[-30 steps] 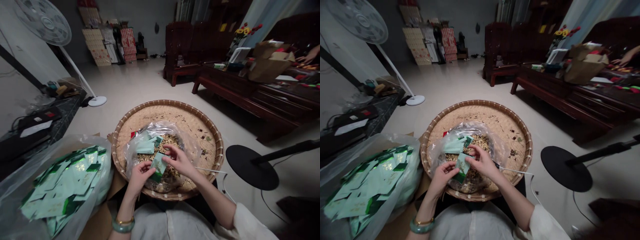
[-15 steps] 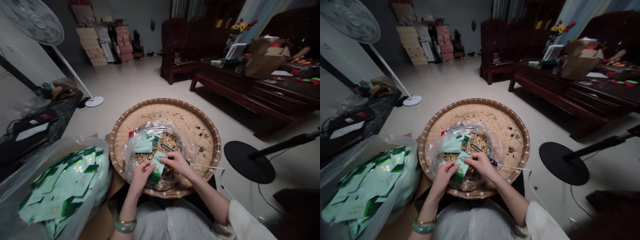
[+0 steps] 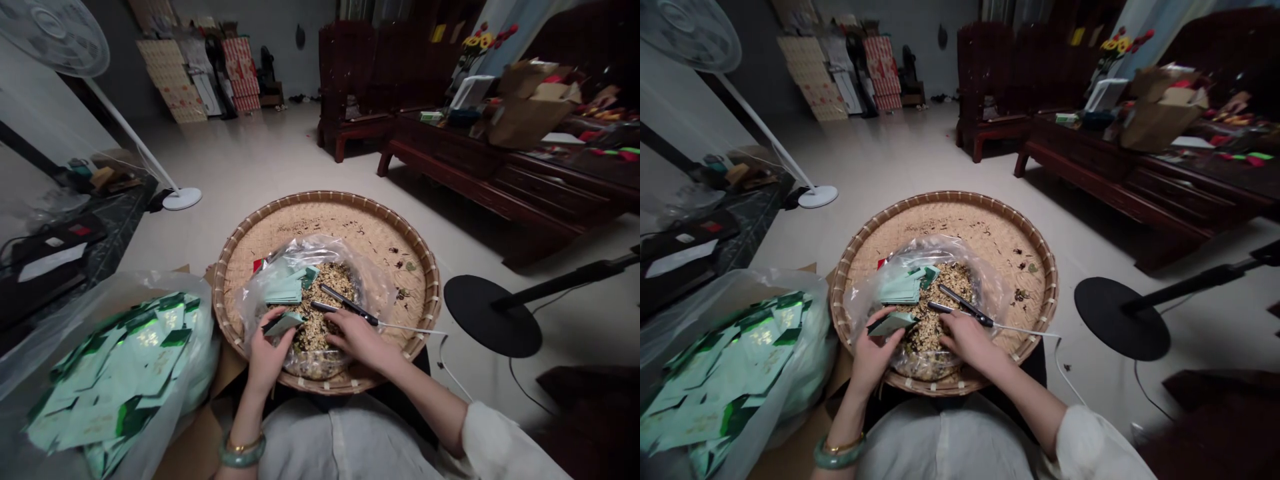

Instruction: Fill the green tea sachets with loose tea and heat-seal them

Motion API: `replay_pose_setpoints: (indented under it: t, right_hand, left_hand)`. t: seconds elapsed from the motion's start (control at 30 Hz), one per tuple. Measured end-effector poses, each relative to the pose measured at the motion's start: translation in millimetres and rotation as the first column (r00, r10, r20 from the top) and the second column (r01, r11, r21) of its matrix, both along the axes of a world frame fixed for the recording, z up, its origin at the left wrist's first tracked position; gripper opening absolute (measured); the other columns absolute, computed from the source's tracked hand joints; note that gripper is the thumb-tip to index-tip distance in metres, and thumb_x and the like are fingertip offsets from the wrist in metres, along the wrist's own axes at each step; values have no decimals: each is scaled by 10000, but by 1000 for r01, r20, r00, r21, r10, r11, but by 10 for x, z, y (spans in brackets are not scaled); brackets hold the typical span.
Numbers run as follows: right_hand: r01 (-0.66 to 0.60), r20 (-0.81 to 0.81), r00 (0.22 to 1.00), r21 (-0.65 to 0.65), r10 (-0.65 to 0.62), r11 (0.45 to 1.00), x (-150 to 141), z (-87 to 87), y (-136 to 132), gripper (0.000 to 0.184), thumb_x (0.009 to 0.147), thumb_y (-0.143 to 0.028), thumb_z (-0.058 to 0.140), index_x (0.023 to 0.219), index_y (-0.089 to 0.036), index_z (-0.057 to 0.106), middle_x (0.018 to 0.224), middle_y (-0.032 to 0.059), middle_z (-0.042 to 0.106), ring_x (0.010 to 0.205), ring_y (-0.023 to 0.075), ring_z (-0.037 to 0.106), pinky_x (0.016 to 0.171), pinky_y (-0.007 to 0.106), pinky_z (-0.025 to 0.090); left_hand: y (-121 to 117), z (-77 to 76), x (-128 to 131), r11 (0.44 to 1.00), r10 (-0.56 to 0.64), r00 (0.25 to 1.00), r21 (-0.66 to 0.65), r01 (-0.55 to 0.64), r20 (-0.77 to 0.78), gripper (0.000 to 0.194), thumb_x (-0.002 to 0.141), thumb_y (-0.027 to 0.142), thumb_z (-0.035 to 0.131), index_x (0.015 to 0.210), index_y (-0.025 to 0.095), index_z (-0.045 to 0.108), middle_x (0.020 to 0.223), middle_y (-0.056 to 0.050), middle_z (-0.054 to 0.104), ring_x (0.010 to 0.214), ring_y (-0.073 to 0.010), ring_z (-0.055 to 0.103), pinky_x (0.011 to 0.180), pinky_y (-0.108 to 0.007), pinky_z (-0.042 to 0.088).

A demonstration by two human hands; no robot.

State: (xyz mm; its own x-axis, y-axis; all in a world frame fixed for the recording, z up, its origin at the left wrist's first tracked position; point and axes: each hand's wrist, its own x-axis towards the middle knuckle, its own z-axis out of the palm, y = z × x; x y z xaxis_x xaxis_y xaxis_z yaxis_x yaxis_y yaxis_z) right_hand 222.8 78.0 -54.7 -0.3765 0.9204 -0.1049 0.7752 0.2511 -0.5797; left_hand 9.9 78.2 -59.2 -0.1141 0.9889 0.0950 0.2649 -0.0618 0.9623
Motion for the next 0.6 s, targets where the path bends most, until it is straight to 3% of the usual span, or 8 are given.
replay_pose_setpoints:
  t: [0.07,0.13,0.23,0.37,0.5,0.6]
  right_hand:
    - [-23,26,999,4,23,1000,-67,3,-18,398,810,-281,653,1182,-161,578,1064,119,607,968,231,599,830,294,442]
    - [-67,58,996,0,67,998,-136,5,0,352,805,-283,663,1131,-165,605,1022,106,599,916,219,601,783,278,436]
    - [-107,75,991,-4,107,994,-205,-12,59,107,828,-190,620,920,-161,667,902,69,597,798,172,586,694,241,400]
    - [-94,3,996,12,94,995,-201,-49,127,120,822,-75,576,794,-144,670,801,44,603,724,134,556,658,217,367]
    - [-78,-30,996,50,80,996,-182,-19,107,117,829,-102,575,861,-144,680,841,57,612,771,151,565,693,231,396]
    - [-138,-32,989,135,143,981,-260,54,42,189,841,-197,602,1018,-171,661,969,73,607,880,180,565,757,256,421]
  left_hand:
    - [-14,0,1,996,8,998,93,-2,-66,556,765,266,640,1284,186,457,1134,-108,641,1039,-206,622,916,-367,497]
    - [-22,0,-19,979,-1,990,200,30,-144,616,820,238,593,1376,201,333,1172,-117,622,1074,-198,605,907,-359,503]
    - [-24,5,-76,941,-10,948,318,117,-318,402,860,214,547,1258,209,485,1152,-104,635,1056,-204,612,888,-358,514]
    - [-14,41,-143,909,31,899,387,157,-437,267,878,194,526,1140,193,582,1083,-91,668,991,-201,644,885,-352,521]
    - [2,92,-159,869,28,861,438,230,-507,289,888,167,501,1166,189,578,1106,-97,671,1015,-199,643,909,-350,512]
    - [15,113,-152,889,41,850,408,210,-526,266,888,167,500,1142,170,577,1072,-102,682,969,-196,659,864,-330,528]
